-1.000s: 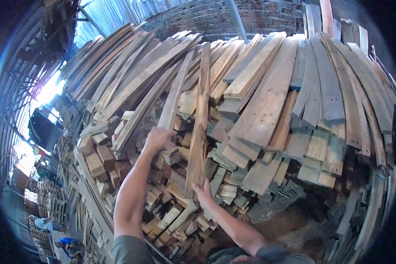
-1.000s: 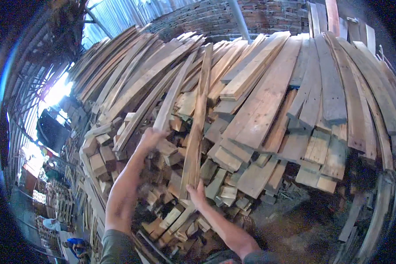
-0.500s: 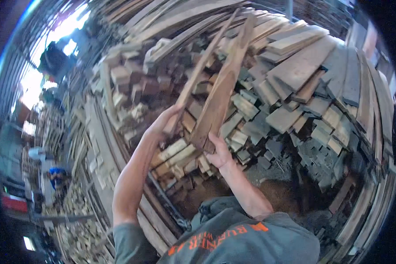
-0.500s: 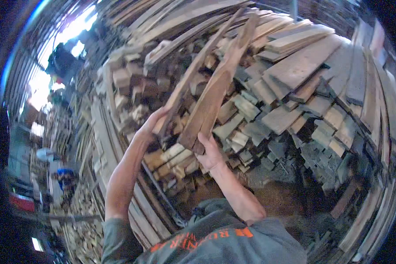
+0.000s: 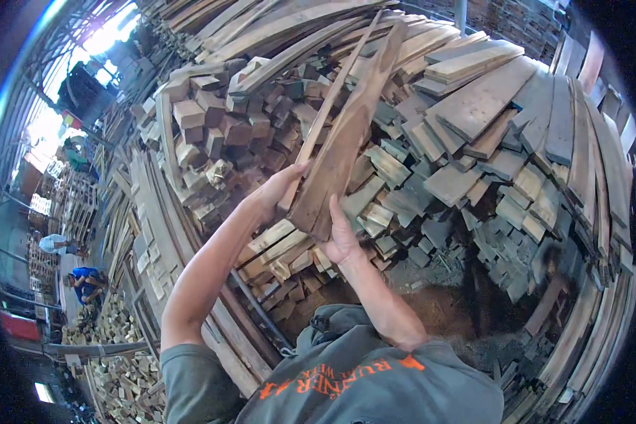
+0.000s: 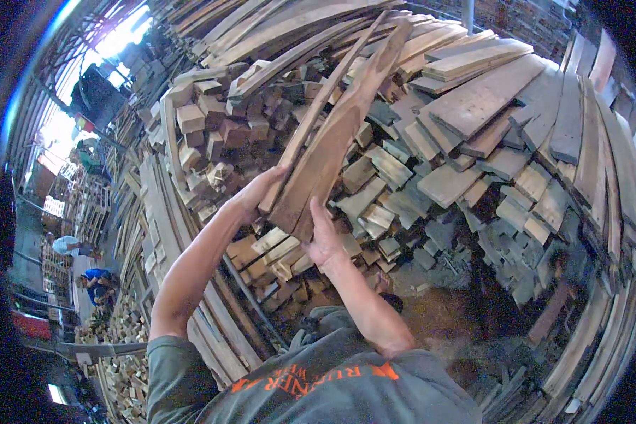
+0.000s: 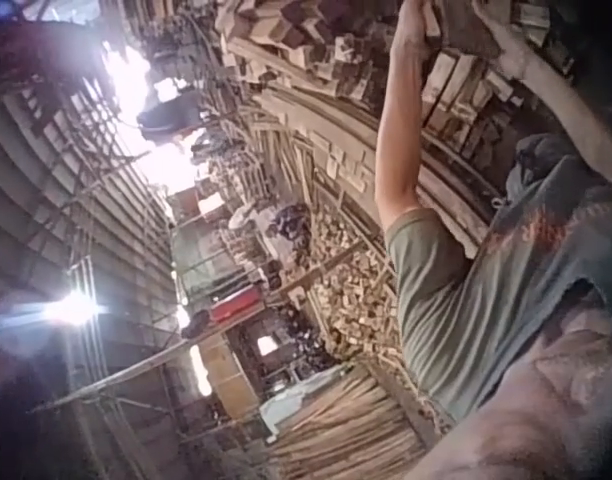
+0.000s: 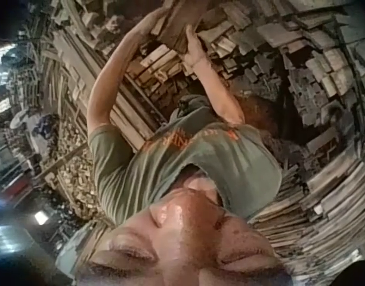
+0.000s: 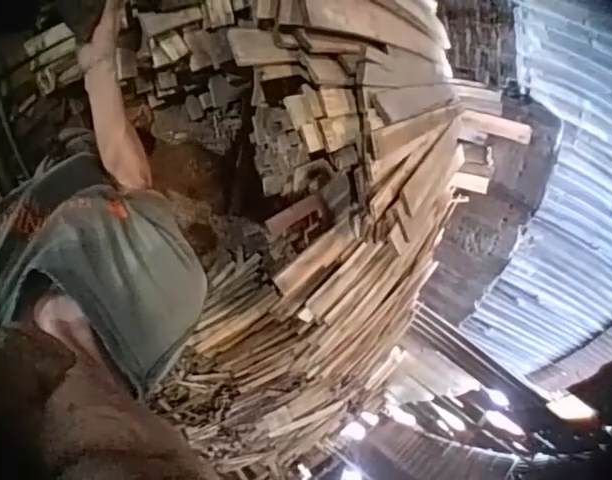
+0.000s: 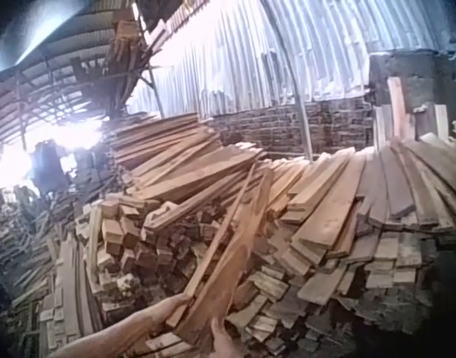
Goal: Sorting and stacking long wooden planks in a factory environment.
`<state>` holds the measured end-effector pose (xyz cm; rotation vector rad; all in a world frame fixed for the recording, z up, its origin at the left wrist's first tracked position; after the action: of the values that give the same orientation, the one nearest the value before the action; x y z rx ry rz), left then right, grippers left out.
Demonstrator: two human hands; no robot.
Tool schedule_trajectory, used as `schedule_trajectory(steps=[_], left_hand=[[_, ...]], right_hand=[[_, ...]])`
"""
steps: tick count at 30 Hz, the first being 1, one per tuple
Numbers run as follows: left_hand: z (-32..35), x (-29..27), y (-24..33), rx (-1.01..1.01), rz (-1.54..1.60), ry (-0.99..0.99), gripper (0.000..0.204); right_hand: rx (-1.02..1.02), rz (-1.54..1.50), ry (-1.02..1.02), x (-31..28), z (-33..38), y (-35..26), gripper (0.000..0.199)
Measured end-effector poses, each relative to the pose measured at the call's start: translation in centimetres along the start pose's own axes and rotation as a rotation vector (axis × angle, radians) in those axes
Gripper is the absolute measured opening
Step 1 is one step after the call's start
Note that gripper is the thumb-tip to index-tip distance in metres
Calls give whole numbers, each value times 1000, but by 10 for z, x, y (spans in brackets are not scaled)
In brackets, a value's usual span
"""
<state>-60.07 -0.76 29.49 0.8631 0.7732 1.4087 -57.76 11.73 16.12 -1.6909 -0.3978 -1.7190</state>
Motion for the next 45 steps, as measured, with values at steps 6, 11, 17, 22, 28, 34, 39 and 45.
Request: schedule_trajectory(steps=[6,11,17,22,28,34,39,45], left_hand=[[-9,-38,-15,154,-479,124,57],[-11,-23,-1,478,-1053,198,49],[3,5,51,180,-1123,363,75],[0,-1,46,163,-1294,514,83],[1,54,31,200,-1366,517,72],[21,97,26,202,-1250,547,55],[87,102,-8,162,-1057,499,53],[233,113,-82,51,-963,490,59]], right_hand=[[244,73,-46,3,-20,25,71],[225,-104,-40,-17,-51,50,60],[312,-148,92,19,-48,41,66],[328,-186,-51,28,-43,27,54],[529,-41,-298,-31,-31,27,50],[487,-153,-469,-16,3,-10,59],[574,13,-373,-23,69,2,52],[596,729,-613,-110,81,-32,53]])
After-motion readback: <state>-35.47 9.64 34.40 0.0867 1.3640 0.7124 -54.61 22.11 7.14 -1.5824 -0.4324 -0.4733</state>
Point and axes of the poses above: each hand's wrist, its own z-axis away from the middle knuckle, its own x-axis out of the palm, y = z × x, the point moved 1 cm from there along -z, towards the middle knuckle, and after that the axes turned 6 degrees about x, right-handed, at the moved point
